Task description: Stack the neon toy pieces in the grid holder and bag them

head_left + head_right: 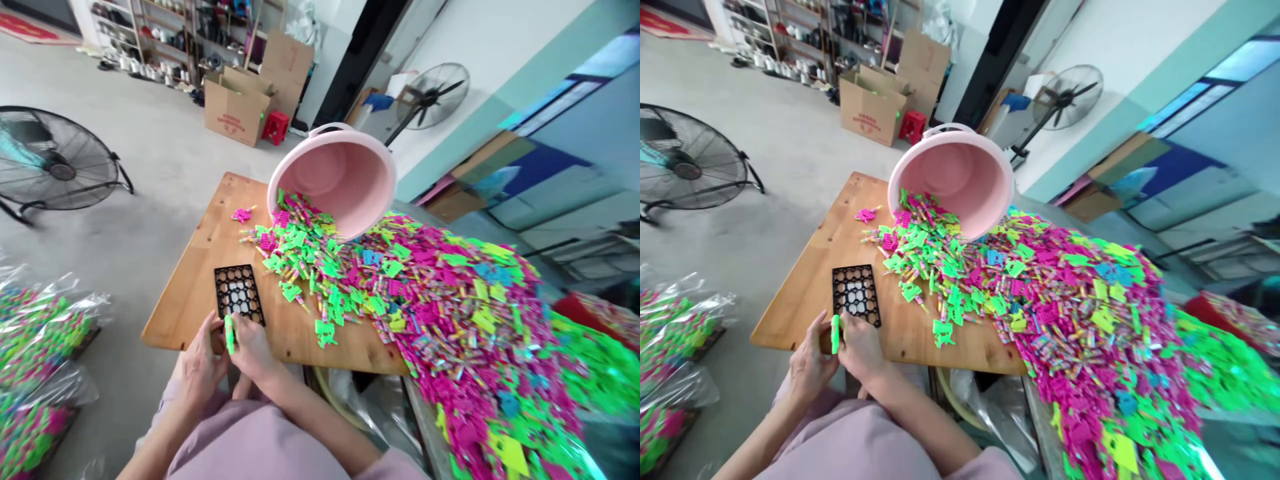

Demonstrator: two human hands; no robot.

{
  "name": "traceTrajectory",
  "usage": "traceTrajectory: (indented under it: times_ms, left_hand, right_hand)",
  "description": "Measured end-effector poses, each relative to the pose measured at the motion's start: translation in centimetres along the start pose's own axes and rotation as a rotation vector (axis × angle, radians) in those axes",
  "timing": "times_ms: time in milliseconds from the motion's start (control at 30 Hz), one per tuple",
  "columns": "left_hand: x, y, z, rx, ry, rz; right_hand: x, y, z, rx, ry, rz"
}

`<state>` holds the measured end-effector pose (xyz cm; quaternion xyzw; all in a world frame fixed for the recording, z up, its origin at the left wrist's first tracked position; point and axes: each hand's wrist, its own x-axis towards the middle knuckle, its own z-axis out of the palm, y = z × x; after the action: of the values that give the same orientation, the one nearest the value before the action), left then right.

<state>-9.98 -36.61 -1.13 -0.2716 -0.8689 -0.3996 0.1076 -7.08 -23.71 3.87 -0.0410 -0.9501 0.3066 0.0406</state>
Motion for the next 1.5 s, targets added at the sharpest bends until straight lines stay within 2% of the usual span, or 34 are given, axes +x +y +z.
traceTrajectory:
  times_ms: [100, 167, 200, 267, 300, 367, 433, 500, 600, 700, 767, 867, 967, 1167, 1367, 1433, 1500]
  left_hand:
    - [-0.1, -0.5, -0.1, 0.030, 0.011, 0.026]
    - [-0.2, -0.9, -0.1, 0.058, -0.033, 0.038]
    - [-0.1, -1.0, -0.2, 0.066, -0.065, 0.038]
    - [0.1, -1.1, -0.5, 0.044, -0.107, 0.032]
    - [0.4, -1.0, -0.6, 0.020, -0.108, 0.038]
    - [1.0, -0.7, -1.1, -0.013, -0.085, 0.082]
    - [1.5, -0.6, -1.5, -0.013, -0.100, 0.128]
    - [1.8, -0.7, -1.9, -0.012, -0.137, 0.164]
    - [1.7, -1.3, -2.3, 0.002, -0.136, 0.192]
    - [1.2, -1.9, -2.3, 0.054, -0.110, 0.195]
    - [1.0, -2.1, -2.2, 0.089, -0.089, 0.196]
    - [0.9, -2.0, -2.1, 0.131, -0.053, 0.184]
    - [1.0, -1.3, -2.0, 0.146, -0.017, 0.179]
    - [1.5, -0.2, -2.3, 0.119, 0.023, 0.228]
    - [1.4, -0.3, -1.9, 0.073, 0.036, 0.266]
    - [1.5, -0.3, -1.9, 0.051, 0.030, 0.277]
    - [1.4, -0.5, -2.2, 0.034, 0.001, 0.278]
  right_hand:
    - [-0.2, 0.2, -0.8, 0.084, 0.008, -0.034]
    - [-0.5, 1.8, -2.6, 0.141, 0.101, -0.073]
    - [-0.8, 3.1, -3.8, 0.128, 0.179, -0.048]
    - [-1.2, 6.1, -6.2, -0.046, 0.366, 0.175]
    - [-1.4, 7.6, -7.2, -0.170, 0.386, 0.304]
    - [-1.6, 9.9, -8.3, -0.328, 0.346, 0.437]
    - [-1.8, 10.7, -8.4, -0.359, 0.294, 0.449]
    - [-1.9, 9.8, -7.5, -0.261, 0.317, 0.388]
    - [-1.4, 6.5, -5.2, 0.120, 0.362, 0.274]
    - [0.6, 3.1, -2.6, 0.549, 0.255, 0.237]
    - [2.1, 1.7, -1.4, 0.655, 0.204, 0.225]
    - [3.2, 1.2, -0.8, 0.555, 0.197, 0.210]
    - [3.1, 1.7, -1.2, 0.424, 0.189, 0.217]
    - [3.0, 2.6, -1.9, 0.439, 0.088, 0.121]
    - [2.9, 1.0, -1.5, 0.180, 0.008, -0.007]
    - [3.2, 0.6, -2.1, 0.133, -0.041, -0.020]
    - [4.4, 1.0, -3.4, 0.135, -0.146, -0.075]
